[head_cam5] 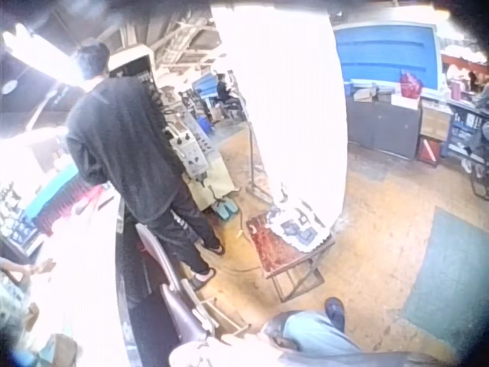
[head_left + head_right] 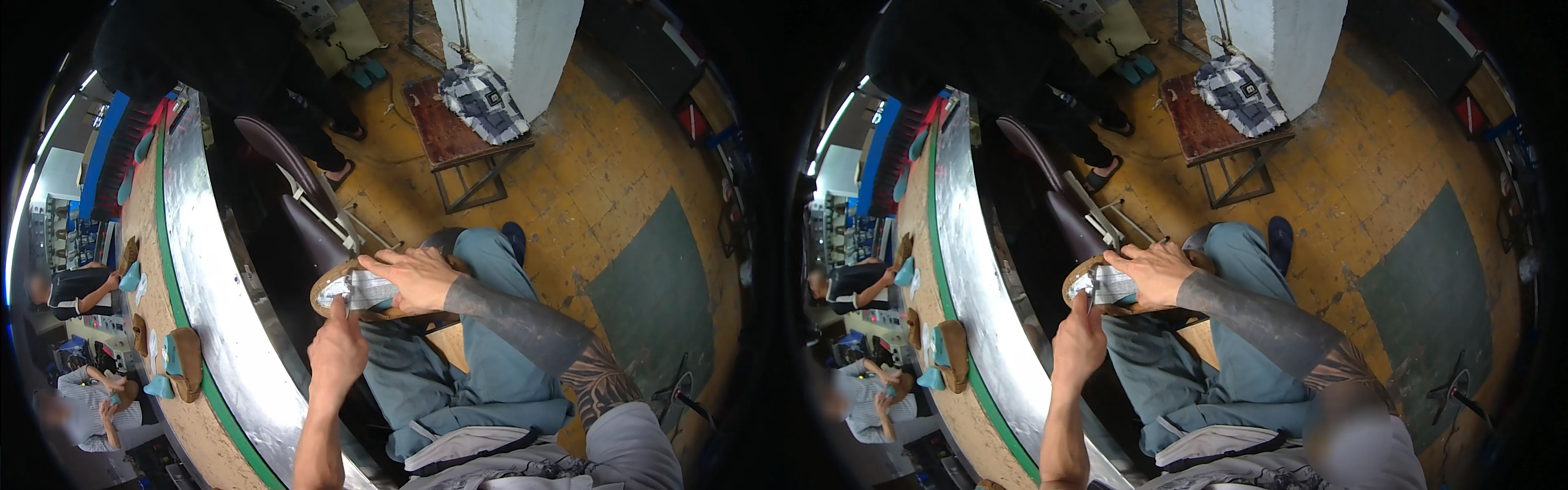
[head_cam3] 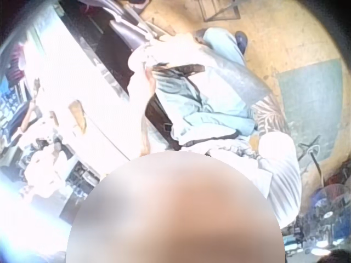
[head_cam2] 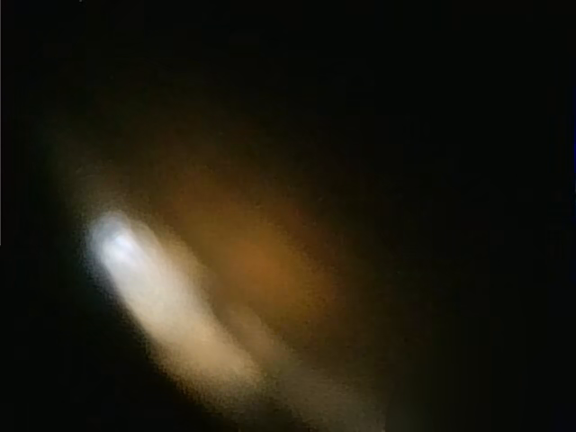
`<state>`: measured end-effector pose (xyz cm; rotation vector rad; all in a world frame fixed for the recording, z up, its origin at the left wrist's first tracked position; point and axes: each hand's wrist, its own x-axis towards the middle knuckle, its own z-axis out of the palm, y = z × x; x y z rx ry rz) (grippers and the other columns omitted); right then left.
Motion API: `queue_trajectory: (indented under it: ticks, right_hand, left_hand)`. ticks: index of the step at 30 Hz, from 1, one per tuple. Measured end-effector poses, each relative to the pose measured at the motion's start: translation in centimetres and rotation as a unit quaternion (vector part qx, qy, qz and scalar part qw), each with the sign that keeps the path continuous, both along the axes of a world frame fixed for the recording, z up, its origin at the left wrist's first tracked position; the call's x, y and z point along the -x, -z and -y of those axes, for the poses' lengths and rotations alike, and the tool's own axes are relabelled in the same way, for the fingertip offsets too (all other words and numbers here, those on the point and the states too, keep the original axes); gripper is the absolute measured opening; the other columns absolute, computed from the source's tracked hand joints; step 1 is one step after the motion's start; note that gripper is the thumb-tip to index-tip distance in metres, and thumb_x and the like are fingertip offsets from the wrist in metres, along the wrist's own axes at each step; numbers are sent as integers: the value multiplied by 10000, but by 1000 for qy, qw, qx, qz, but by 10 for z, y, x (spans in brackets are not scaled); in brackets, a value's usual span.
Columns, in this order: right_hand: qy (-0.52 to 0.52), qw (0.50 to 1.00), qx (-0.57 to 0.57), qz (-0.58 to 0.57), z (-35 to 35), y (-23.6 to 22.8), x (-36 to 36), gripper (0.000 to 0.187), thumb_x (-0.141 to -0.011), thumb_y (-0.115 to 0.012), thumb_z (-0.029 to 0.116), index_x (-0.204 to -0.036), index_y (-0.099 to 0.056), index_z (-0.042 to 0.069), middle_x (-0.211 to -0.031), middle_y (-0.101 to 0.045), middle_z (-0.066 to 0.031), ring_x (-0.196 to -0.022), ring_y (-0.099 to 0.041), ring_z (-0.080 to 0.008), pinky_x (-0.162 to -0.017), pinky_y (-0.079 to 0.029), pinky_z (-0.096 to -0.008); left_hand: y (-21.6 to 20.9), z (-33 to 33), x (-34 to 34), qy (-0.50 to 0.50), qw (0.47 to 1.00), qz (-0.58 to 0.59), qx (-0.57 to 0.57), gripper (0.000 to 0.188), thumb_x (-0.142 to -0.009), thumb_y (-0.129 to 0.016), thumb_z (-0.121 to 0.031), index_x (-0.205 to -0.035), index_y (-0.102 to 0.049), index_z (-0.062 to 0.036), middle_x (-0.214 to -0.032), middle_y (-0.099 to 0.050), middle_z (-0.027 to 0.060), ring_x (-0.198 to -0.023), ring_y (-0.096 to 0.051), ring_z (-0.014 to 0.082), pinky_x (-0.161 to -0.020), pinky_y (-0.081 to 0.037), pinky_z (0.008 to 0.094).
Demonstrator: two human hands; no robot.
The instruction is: The person sits on the floor and uses a metal tool to scrape and shape the surface of a shoe last. They repeatedly scrape the sides and bottom of the last, then place it on a nearby table and pick up another last to continue the process.
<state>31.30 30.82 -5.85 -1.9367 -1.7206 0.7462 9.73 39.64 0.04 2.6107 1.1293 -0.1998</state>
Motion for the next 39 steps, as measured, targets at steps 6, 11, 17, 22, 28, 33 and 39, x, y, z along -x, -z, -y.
queue_trajectory:
  ticks: [6,11,17,22,28,33,39]
  right_hand:
    - [14,998,-45,32,13,7,10,889,-866,-850,218,-1660,-484,58,-1636,-550,-134,-1249,-665,-356,-1054,-486,-541]
    - [39,992,-83,90,18,20,23,802,-898,-843,202,-1618,-537,24,-1729,-481,-127,-1334,-587,-315,-1084,-430,-506]
    - [48,991,-100,69,19,25,22,706,-913,-825,197,-1558,-603,16,-1693,-520,-135,-1380,-567,-310,-1096,-432,-490]
    - [43,990,-123,62,17,26,17,659,-927,-802,194,-1537,-631,10,-1679,-537,-133,-1423,-547,-311,-1136,-431,-497]
    - [53,983,-136,112,21,29,28,588,-973,-728,167,-1521,-635,-23,-1681,-527,-160,-1536,-475,-386,-1254,-376,-563]
    - [73,975,-171,125,30,29,35,529,-988,-666,139,-1491,-659,-25,-1639,-568,-180,-1565,-460,-403,-1315,-308,-616]
    - [50,981,-154,106,46,22,27,549,-1011,-729,302,-1447,-681,-29,-1592,-608,-188,-1545,-501,-379,-1294,-260,-719]
  left_hand:
    - [-34,-3,-19,129,962,-227,-75,614,-1033,-598,-132,-1588,-399,37,-1003,-749,280,-862,-801,421,-758,-628,540]
    - [-80,-48,-45,41,975,-116,185,582,-1100,-541,-122,-1661,-410,-34,-874,-766,220,-787,-786,380,-719,-605,526]
    - [-33,-49,-55,107,982,154,25,614,-1163,-527,-117,-1742,-327,-84,-755,-691,130,-620,-702,197,-593,-588,362]
    - [-30,-48,-42,-123,931,277,205,644,-1166,-493,-89,-1772,-276,-83,-679,-651,52,-516,-609,89,-485,-500,278]
    - [-31,-32,-41,-105,968,35,225,702,-1145,-538,-121,-1781,-241,-93,-860,-755,171,-698,-740,235,-673,-621,395]
    - [-25,-22,-34,-141,957,212,140,685,-1170,-514,-179,-1791,-228,-131,-847,-738,175,-628,-689,186,-612,-575,371]
    - [-11,-18,-32,-179,926,287,169,630,-1187,-442,-147,-1789,-258,-160,-834,-743,135,-594,-702,154,-562,-571,339]
